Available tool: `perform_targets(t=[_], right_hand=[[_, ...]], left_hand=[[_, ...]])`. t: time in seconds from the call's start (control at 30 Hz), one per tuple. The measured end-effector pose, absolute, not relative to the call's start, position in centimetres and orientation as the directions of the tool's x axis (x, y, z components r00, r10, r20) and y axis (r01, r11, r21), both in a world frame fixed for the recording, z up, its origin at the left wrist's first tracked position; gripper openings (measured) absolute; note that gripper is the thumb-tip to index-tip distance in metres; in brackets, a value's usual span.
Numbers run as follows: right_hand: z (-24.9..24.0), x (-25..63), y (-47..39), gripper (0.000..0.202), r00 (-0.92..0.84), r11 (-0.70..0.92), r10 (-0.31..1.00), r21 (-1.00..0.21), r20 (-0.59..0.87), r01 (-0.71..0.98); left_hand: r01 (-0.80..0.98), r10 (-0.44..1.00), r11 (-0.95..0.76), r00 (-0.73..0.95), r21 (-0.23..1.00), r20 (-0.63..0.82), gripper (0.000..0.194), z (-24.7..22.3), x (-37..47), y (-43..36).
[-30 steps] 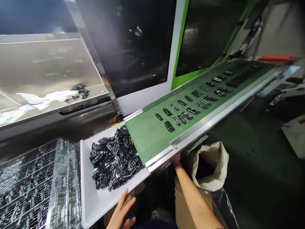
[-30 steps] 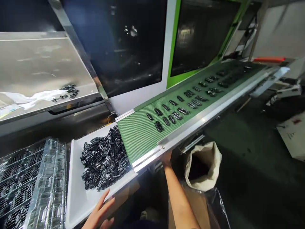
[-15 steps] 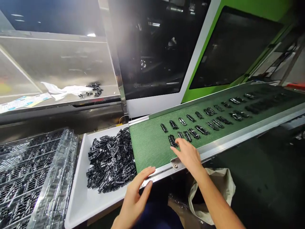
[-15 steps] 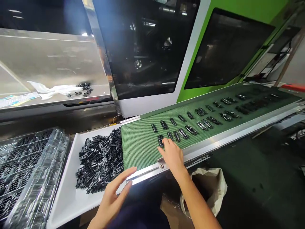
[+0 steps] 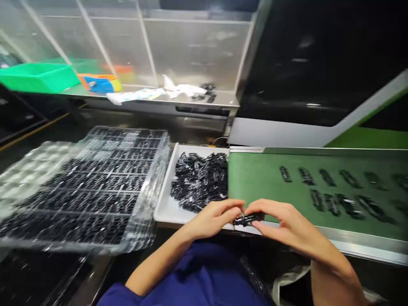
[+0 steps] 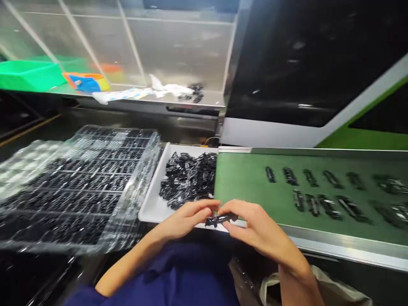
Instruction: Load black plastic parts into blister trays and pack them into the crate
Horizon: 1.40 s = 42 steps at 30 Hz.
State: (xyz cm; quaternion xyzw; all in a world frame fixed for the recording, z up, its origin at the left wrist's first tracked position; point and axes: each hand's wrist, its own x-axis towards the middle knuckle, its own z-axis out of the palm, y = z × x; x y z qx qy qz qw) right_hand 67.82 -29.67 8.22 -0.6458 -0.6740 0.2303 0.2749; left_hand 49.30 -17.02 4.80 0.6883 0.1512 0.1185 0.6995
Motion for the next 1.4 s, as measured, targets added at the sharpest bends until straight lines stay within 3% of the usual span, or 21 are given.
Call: perform_targets(t=[0.1, 0.2, 0.3, 0.4, 0.5, 0.57, 0.67, 0.73, 0.8, 1.0, 1.13, 1.23, 1.3, 1.4], right_hand=[[7.3, 63.6, -27.2, 0.02, -0.064, 0.228, 0.958, -0.61, 0.278, 0.759], [6.0, 59.8, -25.0, 0.028, -0.078, 0.375, 0.812, -0.416, 0.578, 0.828], [5.3, 56.7, -23.1, 0.033, -0.183, 0.497, 0.711, -0.3, 0.679, 0.814], [5.0, 53.9, -21.7, 0.031, -0.156, 0.542, 0.708, -0.389, 0.688, 0.745], [4.2, 51.0, -20.7, 0.02, 0.209, 0.357, 0.757, -0.659, 0.62, 0.662], [3.6, 48.7, -19.9, 0.01, 0.414, 0.182, 0.821, -0.868, 0.393, 0.463], [2.9, 45.1, -18.7, 0.022, 0.381, 0.019, 0.922, -0.993, 0.063, 0.118], [2.9, 42.9, -18.2, 0.024, 0.336, 0.005, 0.942, -1.0, 0.007, 0.005], [2.9, 41.4, -18.0, 0.02, 0.339, 0.032, 0.94, -0.999, 0.035, 0.013], [2.3, 40.2, -18.2, 0.018, 0.425, 0.021, 0.901, -0.99, 0.08, 0.143], [2.0, 40.5, -18.7, 0.017, 0.424, 0.043, 0.902, -0.994, 0.081, 0.099], [2.7, 41.7, -19.6, 0.012, 0.466, 0.111, 0.866, -0.978, 0.181, 0.174], [3.7, 43.1, -20.4, 0.007, 0.386, 0.197, 0.869, -0.931, 0.311, 0.306], [5.3, 45.0, -21.1, 0.018, 0.091, 0.298, 0.919, -0.825, 0.385, 0.479]], left_hand=[[0.058, 0.292, 0.268, 0.946, 0.962, -0.139, 0.043, 4.4, 45.6, -15.7], [0.011, 0.337, 0.484, 0.921, 0.875, -0.198, 0.043, 3.7, 41.5, -14.9], [-0.033, 0.365, 0.629, 0.894, 0.777, -0.258, 0.046, 2.9, 37.7, -14.2], [-0.08, 0.397, 0.722, 0.862, 0.688, -0.317, 0.044, 2.1, 34.3, -13.6], [-0.236, 0.524, 0.742, 0.788, 0.627, -0.324, 0.036, 1.6, 31.6, -13.3], [-0.371, 0.673, 0.66, 0.679, 0.653, -0.293, 0.029, 1.5, 30.3, -13.2], [-0.405, 0.846, 0.435, 0.489, 0.805, -0.211, 0.022, 1.6, 28.9, -13.2], [-0.354, 0.891, 0.334, 0.421, 0.874, -0.17, 0.022, 1.9, 28.2, -13.2], [-0.331, 0.889, 0.328, 0.425, 0.885, -0.17, 0.024, 2.5, 27.6, -13.0], [-0.371, 0.709, 0.575, 0.671, 0.729, -0.218, 0.037, 3.3, 25.9, -12.2], [-0.309, 0.722, 0.489, 0.669, 0.816, -0.179, 0.032, 2.6, 25.6, -11.9], [-0.229, 0.728, 0.453, 0.653, 0.862, -0.209, 0.036, 2.2, 25.5, -11.5], [-0.167, 0.709, 0.457, 0.661, 0.874, -0.244, 0.043, 2.4, 25.5, -11.2], [-0.029, 0.579, 0.501, 0.754, 0.865, -0.31, 0.054, 3.0, 25.8, -11.0]])
